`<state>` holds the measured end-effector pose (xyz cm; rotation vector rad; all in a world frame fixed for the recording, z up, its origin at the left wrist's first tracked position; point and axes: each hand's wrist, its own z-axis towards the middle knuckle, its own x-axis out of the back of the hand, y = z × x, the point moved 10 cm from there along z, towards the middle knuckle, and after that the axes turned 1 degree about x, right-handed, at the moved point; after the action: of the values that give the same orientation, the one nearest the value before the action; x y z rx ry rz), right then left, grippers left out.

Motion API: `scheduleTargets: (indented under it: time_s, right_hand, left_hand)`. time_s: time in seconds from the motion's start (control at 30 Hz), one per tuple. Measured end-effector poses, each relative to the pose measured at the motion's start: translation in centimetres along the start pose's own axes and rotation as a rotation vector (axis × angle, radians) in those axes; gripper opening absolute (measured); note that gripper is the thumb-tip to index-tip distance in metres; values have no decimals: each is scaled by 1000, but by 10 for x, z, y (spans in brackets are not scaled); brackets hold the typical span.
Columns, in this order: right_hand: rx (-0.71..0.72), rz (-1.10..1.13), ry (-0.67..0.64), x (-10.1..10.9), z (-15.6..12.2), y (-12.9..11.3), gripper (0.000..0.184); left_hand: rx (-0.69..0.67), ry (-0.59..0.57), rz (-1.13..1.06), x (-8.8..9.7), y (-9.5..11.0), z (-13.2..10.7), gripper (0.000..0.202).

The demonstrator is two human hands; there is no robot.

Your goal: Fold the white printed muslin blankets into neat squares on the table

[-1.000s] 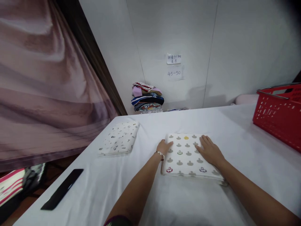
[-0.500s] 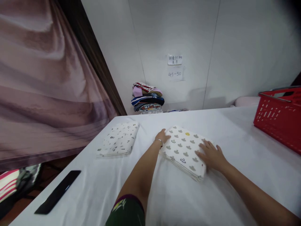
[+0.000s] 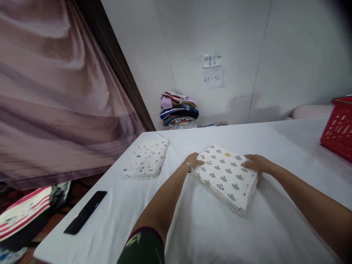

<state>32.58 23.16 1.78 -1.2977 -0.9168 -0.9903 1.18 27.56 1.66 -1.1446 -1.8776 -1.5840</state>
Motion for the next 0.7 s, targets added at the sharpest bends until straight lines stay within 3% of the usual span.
scheduleTargets:
  time_s: [0.17,0.27,0.4,0.5,0.6,0.7]
  right_hand:
    - [-105,385,-340,-30,-48,24,48]
    - [-169,523,-397,-32,-78,30,50]
    - [-242,498,-415,-30,-89,32,46]
    - [-267,423,-399,-28,-83,33,43]
    - [-240,413,-352,-23,-77,30,44]
    - [-264,436,-350,-22,-85,27,43]
  left_hand:
    - [-59,55,-94,0,12,23,64]
    - [-41,103,-192,0,2,19,55]
    - [29,293,-285,8,-27,-15,43]
    - [73,416,-353,1,-40,-55,41]
    - [74,463,-507,-20,-38,-90,36]
    - [41,409,-602,-45,-22,-109,27]
